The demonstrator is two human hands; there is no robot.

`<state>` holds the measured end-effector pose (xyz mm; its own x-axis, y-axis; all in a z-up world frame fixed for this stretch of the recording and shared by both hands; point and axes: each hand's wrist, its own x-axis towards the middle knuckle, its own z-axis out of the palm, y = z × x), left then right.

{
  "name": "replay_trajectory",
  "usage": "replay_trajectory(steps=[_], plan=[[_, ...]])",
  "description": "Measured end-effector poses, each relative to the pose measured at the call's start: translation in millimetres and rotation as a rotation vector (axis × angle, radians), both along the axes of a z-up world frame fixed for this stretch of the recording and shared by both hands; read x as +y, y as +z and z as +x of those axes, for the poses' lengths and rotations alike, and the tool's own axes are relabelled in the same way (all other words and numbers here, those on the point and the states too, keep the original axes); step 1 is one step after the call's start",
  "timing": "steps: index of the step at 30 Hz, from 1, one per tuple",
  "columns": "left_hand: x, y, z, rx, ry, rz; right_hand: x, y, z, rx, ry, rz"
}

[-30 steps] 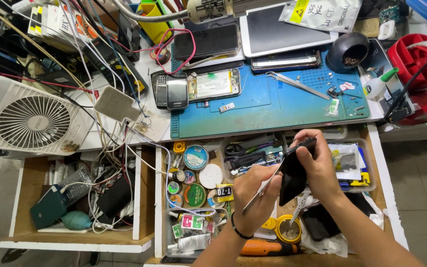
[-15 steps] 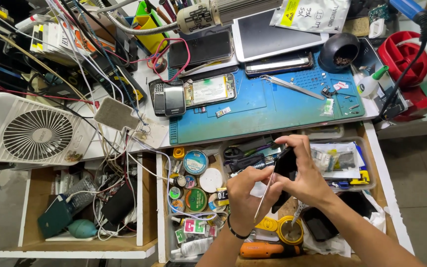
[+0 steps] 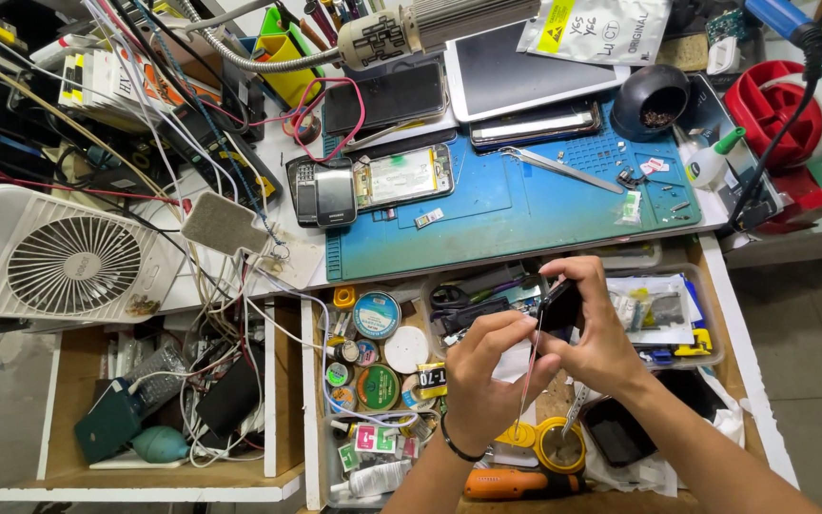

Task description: Using a metal pry tool to carefully remove the back cover of a smartphone for repair.

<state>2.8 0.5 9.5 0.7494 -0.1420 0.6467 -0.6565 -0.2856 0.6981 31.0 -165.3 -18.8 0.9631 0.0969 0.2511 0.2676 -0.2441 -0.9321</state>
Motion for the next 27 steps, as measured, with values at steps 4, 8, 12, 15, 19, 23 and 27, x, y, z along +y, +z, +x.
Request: replay_trajectory(steps=[4,8,12,15,19,23,27], plan=[[-1,-3,0,0.002,0.008,0.014,-2,-1,0,-0.003,-0.014,0.016],[-1,-3,3,-0.022,-0.003,0.005,-1,2,0,0.009,-0.006,-0.004],[0,-6,3,-0.027,-0.02,0.007,1,10,-1,0.123,-0.028,-0.033],[0,-10,3,-0.041,-0.02,-0.002,-3,13,1,0.172,-0.026,-0.027],[0,-9,3,-0.033,-0.028,0.014,-4,15,3,0.179,-0.039,-0.036],[2,-2,3,-0.01,-0.047,0.015,-6,13,5,0.246,-0.029,0.011],[5,-8,4,0.077,-0.038,-0.032,-8,14,6,0.228,0.004,0.001]])
